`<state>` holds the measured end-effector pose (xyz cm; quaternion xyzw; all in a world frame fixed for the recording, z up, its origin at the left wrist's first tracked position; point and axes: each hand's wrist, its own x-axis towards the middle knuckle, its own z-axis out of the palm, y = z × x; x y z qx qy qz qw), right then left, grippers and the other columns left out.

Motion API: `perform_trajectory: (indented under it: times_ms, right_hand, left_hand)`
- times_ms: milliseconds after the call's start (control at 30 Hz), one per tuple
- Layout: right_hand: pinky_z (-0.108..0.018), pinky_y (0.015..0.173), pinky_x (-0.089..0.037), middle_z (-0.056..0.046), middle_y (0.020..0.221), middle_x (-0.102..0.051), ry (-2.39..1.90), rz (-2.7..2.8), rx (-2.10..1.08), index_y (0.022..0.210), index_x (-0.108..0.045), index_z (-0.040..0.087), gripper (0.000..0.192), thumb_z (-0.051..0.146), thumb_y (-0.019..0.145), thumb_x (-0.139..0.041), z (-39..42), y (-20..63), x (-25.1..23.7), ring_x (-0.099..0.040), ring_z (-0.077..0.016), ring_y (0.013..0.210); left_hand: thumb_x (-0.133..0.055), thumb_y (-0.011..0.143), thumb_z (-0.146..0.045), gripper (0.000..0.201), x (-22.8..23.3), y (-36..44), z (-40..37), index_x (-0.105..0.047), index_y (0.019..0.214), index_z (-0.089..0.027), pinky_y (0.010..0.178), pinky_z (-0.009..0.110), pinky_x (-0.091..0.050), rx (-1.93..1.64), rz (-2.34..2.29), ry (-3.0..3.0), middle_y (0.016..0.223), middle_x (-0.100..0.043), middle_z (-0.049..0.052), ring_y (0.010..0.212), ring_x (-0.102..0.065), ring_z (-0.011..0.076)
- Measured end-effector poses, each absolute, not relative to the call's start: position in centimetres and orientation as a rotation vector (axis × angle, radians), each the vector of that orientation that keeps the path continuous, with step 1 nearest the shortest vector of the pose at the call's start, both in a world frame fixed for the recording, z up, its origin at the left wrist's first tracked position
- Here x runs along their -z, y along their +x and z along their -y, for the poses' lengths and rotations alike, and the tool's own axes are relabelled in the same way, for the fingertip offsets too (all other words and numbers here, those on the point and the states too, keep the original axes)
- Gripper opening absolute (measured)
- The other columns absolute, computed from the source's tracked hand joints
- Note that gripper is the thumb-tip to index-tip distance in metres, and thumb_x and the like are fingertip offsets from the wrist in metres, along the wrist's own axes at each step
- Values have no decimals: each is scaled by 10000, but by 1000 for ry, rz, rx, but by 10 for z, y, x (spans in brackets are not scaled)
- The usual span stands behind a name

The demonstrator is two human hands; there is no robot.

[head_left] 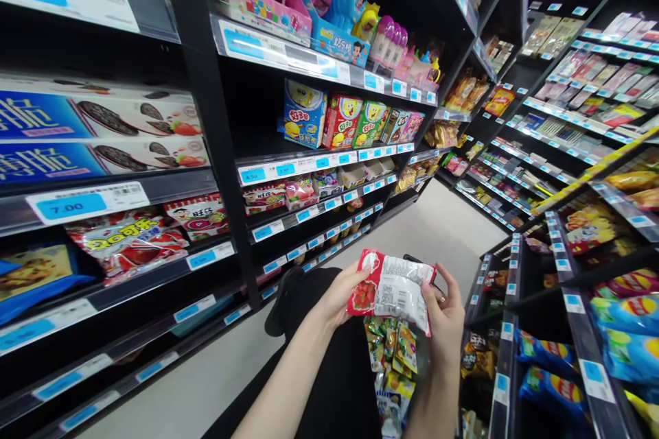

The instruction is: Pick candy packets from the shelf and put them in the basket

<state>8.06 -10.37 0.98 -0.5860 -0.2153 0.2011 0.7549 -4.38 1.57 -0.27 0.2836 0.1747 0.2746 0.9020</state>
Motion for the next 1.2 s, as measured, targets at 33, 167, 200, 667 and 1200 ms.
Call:
perform_trajectory:
  times_ms: [33, 167, 200, 667, 1200]
  right_hand:
    - [-251, 505, -463, 2, 677, -692, -1276, 480, -426, 1257, -506, 193, 679, 369, 664, -786, 104, 81, -9, -609, -160, 543]
    - [-300, 637, -490, -59, 819, -717, -1270, 499, -385, 934, -692, 172, 332, 371, 676, -756, 103, 81, -7, -646, -211, 737]
    - [-310, 665, -493, -66, 838, -718, -1264, 502, -388, 846, -708, 170, 267, 377, 681, -742, 103, 81, -7, -646, -219, 767]
    - [-243, 512, -399, 16, 589, -625, -1359, 431, -166, 722, -687, 153, 259, 261, 511, -790, 101, 88, -2, -509, -132, 522]
    - [-311, 668, -481, -4, 754, -648, -1419, 456, -197, 981, -598, 197, 507, 481, 602, -779, 107, 95, -1, -613, -191, 711]
  left_hand:
    - [-680, 753, -158, 615, 2, -44, -16, -465, 1327, -198, 795, 318, -532, -577, -330, 586, 1005, -722, 71, 879, -701, 214]
    - [-682, 731, -135, 791, 1, -44, -16, -331, 1419, -307, 736, 285, -526, -586, -205, 607, 1008, -708, 31, 791, -698, 168]
    - [-677, 741, -169, 687, 2, -44, -17, -422, 1372, -264, 731, 278, -521, -583, -199, 606, 985, -713, 46, 779, -694, 167]
    - [-606, 732, -118, 451, 5, -48, -19, -623, 1181, -149, 752, 387, -537, -392, -134, 717, 1078, -695, 144, 897, -681, 265]
    - [-696, 691, -551, 470, 17, -27, -12, -733, 832, -104, 721, 368, -533, -661, -375, 926, 742, -749, 81, 713, -691, 263]
